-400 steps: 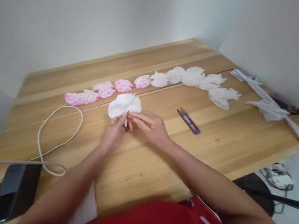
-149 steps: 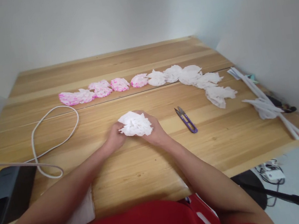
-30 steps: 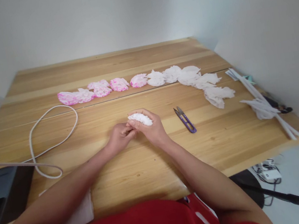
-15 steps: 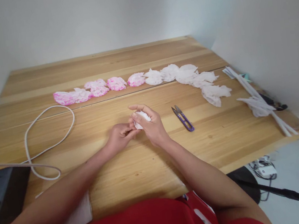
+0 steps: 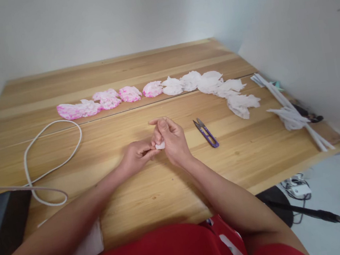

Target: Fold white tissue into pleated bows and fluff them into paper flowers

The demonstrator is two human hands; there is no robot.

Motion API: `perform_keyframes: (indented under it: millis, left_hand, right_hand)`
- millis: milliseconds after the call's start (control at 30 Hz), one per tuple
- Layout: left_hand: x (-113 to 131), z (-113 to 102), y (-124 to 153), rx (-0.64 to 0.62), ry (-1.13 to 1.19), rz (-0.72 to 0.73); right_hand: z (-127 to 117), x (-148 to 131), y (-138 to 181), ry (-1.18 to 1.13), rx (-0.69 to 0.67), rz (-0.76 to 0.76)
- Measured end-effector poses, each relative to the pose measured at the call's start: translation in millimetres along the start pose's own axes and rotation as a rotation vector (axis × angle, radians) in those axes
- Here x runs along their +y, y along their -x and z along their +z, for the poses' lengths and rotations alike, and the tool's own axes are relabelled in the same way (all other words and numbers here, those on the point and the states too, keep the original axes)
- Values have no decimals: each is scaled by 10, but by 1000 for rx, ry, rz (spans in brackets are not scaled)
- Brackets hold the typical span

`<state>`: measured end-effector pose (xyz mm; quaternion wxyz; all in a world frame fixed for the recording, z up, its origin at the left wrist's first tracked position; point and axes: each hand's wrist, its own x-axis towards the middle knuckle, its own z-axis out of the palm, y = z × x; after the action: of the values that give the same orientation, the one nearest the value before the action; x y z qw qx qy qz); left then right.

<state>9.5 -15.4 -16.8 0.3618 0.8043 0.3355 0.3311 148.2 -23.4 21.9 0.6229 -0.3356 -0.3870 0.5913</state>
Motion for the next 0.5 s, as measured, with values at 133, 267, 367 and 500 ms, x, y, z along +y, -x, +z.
perform_keyframes:
  millis: [133,267,367,500]
  left_hand:
    - [-13,17,4,1,-52,60]
    - [-8,21,4,-32,-61,90]
    - [-2,22,5,-59,-61,68]
    - [9,20,5,-68,-30,36]
  right_hand:
    - [29,-16,9,-8,41,21]
    - [65,-57,21,49,84,39]
    - [78,-90,31,105,88,60]
    - [75,-116,41,130,85,39]
